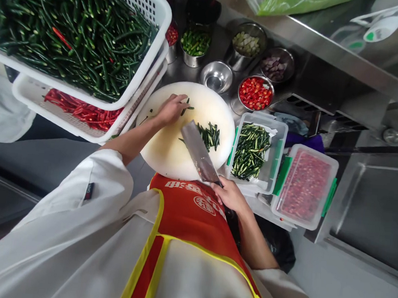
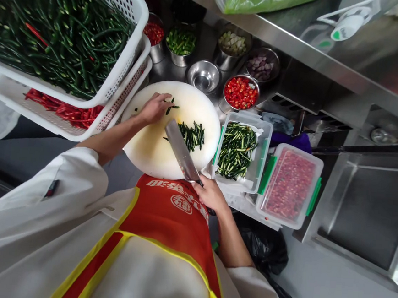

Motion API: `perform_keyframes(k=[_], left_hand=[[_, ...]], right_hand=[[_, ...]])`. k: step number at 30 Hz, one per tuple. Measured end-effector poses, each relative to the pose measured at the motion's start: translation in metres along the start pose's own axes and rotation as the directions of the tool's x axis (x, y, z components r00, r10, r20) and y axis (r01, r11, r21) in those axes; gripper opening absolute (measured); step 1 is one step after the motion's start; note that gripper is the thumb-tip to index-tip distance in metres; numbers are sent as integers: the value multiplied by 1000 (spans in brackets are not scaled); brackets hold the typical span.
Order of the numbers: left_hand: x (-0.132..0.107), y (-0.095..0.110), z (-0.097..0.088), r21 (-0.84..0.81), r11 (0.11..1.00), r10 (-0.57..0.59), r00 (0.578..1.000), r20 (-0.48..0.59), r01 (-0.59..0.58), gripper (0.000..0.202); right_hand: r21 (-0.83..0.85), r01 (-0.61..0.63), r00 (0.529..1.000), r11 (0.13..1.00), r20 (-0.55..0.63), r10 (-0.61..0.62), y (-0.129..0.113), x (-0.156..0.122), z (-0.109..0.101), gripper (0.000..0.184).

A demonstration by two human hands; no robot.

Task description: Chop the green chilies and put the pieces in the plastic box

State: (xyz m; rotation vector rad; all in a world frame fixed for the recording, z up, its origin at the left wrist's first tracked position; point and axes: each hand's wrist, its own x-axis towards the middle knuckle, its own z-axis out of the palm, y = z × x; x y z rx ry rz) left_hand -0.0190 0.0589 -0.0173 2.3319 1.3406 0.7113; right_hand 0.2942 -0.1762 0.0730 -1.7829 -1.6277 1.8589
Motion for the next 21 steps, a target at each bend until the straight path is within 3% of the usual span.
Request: perform_keyframes(k=[2, 5, 8, 11, 16, 21], left_hand=[[11, -9, 3, 36, 999, 16, 999, 35, -17, 28], [14, -6, -4, 88, 996, 26, 999, 48, -30, 24], [0, 10, -23, 132, 989, 56, 998, 41, -61, 29], [-32, 28, -34, 162, 976, 130, 987, 96, -144, 33], [-91, 51, -10, 98, 955, 250, 936, 250, -281, 33], [-109, 62, 8, 2, 966, 250, 942, 223, -257, 29]], right_hand=[[-85, 79, 996, 993, 41, -76, 1, -4, -2, 19], [-141, 172, 985, 975, 53, -166, 2, -4, 1, 20], [-58, 79, 996, 995, 39, -77, 7, 1, 6, 19], [69, -47, 999, 997, 7, 46, 10, 9, 9, 19], [112, -68, 997, 991, -25, 71, 0, 18, 10, 20], [6, -60, 998, 998, -17, 60, -12, 15, 6, 23]])
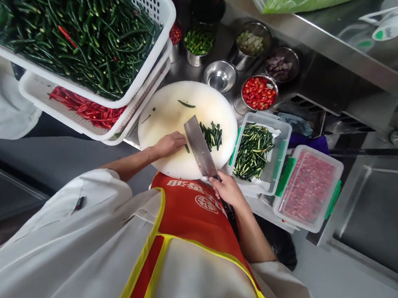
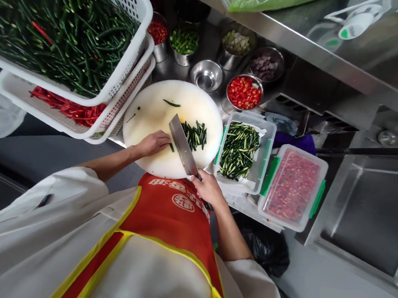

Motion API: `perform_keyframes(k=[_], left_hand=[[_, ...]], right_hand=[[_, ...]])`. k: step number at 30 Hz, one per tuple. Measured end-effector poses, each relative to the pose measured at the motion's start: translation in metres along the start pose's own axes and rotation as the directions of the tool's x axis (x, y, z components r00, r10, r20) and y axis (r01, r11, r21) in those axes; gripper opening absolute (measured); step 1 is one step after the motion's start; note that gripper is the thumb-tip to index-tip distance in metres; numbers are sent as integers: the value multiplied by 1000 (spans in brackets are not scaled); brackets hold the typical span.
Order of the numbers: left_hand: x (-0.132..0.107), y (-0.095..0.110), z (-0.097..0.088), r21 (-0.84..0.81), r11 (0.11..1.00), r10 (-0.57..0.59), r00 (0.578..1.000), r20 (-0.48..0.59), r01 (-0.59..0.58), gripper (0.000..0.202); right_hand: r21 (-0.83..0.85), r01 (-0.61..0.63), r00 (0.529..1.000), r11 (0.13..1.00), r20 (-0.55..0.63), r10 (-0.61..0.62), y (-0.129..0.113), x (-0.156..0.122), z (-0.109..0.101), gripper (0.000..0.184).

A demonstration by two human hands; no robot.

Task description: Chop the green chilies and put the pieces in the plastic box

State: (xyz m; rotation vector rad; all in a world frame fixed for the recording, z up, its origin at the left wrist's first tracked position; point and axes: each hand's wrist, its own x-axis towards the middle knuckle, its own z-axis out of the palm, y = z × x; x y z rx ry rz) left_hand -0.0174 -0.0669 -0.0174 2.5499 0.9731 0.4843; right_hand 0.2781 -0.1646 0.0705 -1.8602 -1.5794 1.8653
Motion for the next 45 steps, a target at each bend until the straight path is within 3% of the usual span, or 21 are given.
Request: perform_keyframes(k=[6, 12, 15, 20, 24, 27, 29, 31, 33, 36, 40, 45], left_hand=[[0, 1, 0, -41, 999, 10, 1000, -28, -11, 27], [-3, -5, 8, -86, 996, 1, 999, -49, -5, 30], [-4, -8, 11, -99, 995, -5, 1000, -28, 2, 31], [-3, -6, 10, -107, 994, 2, 1000, -14, -4, 30], [3, -6, 0, -122, 992, -10, 1000, -10, 8, 30], [23, -24, -12, -128, 981, -160, 980, -121, 145, 29], [42, -45, -19, -132, 951, -305, 920, -245, 280, 27], [63, -69, -22, -121, 928, -372, 876, -306, 352, 26], [82, -88, -21, -75, 926, -375, 886, -271, 370, 27], [97, -102, -16, 28, 921, -383, 914, -131, 389, 27], [86, -101, -18, 84, 885, -453, 889, -65, 457, 23], [41, -82, -35, 80, 888, -453, 891, -33, 454, 16]], right_hand=[[-62, 22, 998, 998, 67, -18, -7, -13, -10, 19], [-64, -55, 987, 996, 147, 64, -7, -29, -27, 17], [-95, -18, 992, 995, 122, 29, -11, -17, -17, 14], [-44, 76, 997, 996, -24, -77, -18, 29, 18, 13], [56, 65, 997, 996, -49, -62, -14, 35, 18, 18], [56, 54, 995, 997, -88, -48, -5, 15, 7, 21], [21, 45, 996, 999, -75, -44, 1, -1, 1, 22], [-64, 82, 996, 995, -30, -84, 5, -14, -3, 22], [-189, 177, 984, 966, 31, -174, 7, -21, -4, 21], [-316, 291, 956, 903, 118, -267, 7, -23, -1, 21], [-312, 237, 971, 920, 54, -232, 8, -17, 3, 21], [-89, 65, 994, 994, -80, -72, 12, -9, 6, 22]])
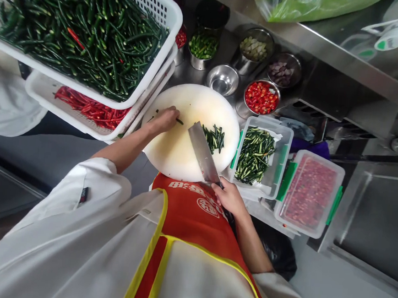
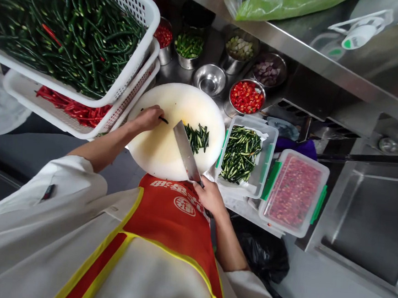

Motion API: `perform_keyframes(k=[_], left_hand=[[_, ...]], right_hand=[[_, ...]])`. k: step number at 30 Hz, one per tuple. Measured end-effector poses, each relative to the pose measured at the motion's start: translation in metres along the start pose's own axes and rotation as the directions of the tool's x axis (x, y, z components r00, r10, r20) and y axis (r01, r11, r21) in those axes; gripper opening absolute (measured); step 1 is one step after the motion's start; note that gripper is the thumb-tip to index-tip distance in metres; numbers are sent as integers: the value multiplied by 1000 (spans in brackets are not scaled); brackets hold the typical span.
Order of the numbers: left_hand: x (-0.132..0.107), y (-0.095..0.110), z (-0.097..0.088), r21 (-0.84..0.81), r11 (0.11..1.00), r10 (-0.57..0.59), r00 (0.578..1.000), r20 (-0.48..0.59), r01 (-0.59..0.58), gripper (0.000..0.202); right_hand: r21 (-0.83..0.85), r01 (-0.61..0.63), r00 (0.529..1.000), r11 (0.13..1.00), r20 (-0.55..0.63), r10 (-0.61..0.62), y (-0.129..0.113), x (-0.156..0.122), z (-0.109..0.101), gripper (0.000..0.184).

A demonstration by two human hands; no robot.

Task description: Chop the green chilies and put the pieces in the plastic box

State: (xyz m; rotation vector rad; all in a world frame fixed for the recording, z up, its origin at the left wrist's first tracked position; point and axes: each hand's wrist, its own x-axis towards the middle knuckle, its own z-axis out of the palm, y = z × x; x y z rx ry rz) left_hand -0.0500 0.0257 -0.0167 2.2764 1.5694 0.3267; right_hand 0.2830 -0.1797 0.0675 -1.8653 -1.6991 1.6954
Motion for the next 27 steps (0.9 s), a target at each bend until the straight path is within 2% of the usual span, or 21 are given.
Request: perform_keyframes(k=[4, 7, 10, 15, 20, 23, 27], left_hand=[[-41, 26, -4, -26, 998, 57, 991, 124, -54, 16], [-62, 53, 4, -109, 968, 239, 959, 149, -225, 22], [-73, 67, 14, -172, 912, 393, 914, 103, -373, 30], [-81, 61, 27, -191, 887, 431, 902, 11, -422, 34], [-82, 56, 32, -213, 881, 427, 904, -23, -422, 33], [-81, 56, 33, -211, 878, 435, 900, -22, -429, 32], [-82, 51, 36, -192, 865, 464, 885, -40, -463, 30]], right_hand=[[74, -57, 998, 996, 26, 55, -5, 4, 0, 22], [52, -39, 997, 998, 61, 36, -13, 6, -2, 19], [63, -45, 993, 997, 115, 38, -18, 7, -7, 19], [109, -112, 977, 988, 192, 89, -19, 2, -23, 18], [54, -142, 962, 988, 242, 125, -18, -7, -36, 18], [14, -92, 973, 996, 212, 87, -21, 5, -23, 16], [15, 30, 996, 999, 82, -31, -32, 40, 7, 13]])
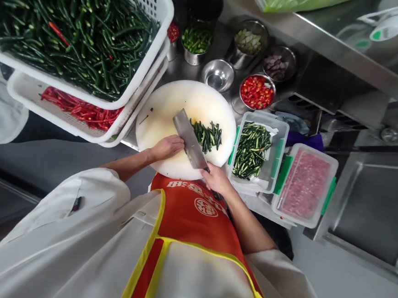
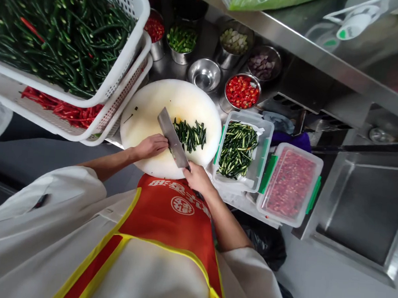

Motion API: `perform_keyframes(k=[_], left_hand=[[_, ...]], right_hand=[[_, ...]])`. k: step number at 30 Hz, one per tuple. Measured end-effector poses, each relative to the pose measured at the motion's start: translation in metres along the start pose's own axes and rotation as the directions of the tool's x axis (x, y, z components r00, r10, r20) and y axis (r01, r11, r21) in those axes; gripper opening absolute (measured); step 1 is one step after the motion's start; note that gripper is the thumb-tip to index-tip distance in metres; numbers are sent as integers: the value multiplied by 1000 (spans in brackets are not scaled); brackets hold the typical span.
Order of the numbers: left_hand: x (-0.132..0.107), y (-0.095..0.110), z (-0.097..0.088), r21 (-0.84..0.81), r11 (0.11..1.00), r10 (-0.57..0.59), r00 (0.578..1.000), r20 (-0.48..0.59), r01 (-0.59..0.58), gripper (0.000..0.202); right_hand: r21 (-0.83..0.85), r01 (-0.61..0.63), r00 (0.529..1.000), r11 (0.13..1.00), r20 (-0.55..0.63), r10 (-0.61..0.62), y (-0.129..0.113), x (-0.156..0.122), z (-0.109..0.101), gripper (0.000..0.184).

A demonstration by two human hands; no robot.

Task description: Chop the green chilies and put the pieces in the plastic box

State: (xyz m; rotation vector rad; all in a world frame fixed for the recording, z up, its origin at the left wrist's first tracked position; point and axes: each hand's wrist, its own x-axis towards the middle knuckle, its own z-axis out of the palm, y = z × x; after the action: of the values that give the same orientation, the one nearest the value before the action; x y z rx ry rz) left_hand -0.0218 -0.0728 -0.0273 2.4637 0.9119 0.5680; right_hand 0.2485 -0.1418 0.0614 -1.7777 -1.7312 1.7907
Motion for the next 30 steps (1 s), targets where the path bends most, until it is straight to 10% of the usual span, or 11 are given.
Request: perform_keyframes(k=[8, 15, 20, 30], left_hand=[[4, -3, 8, 52, 998, -25, 999, -41, 27, 27], [49, -2, 10, -16, 961, -270, 932, -241, 275, 20], [74, 9, 23, -58, 847, -513, 781, -357, 529, 34], [111, 30, 52, -12, 856, -500, 820, -279, 517, 72]], right_hand=[[351, 22, 979, 936, -198, 51, 14, -4, -12, 18], [731, 64, 859, 679, -387, 335, 60, -37, -7, 28], [798, 75, 879, 598, -336, 338, 76, -41, 8, 30], [738, 36, 960, 674, -212, 181, 68, -21, 20, 27]])
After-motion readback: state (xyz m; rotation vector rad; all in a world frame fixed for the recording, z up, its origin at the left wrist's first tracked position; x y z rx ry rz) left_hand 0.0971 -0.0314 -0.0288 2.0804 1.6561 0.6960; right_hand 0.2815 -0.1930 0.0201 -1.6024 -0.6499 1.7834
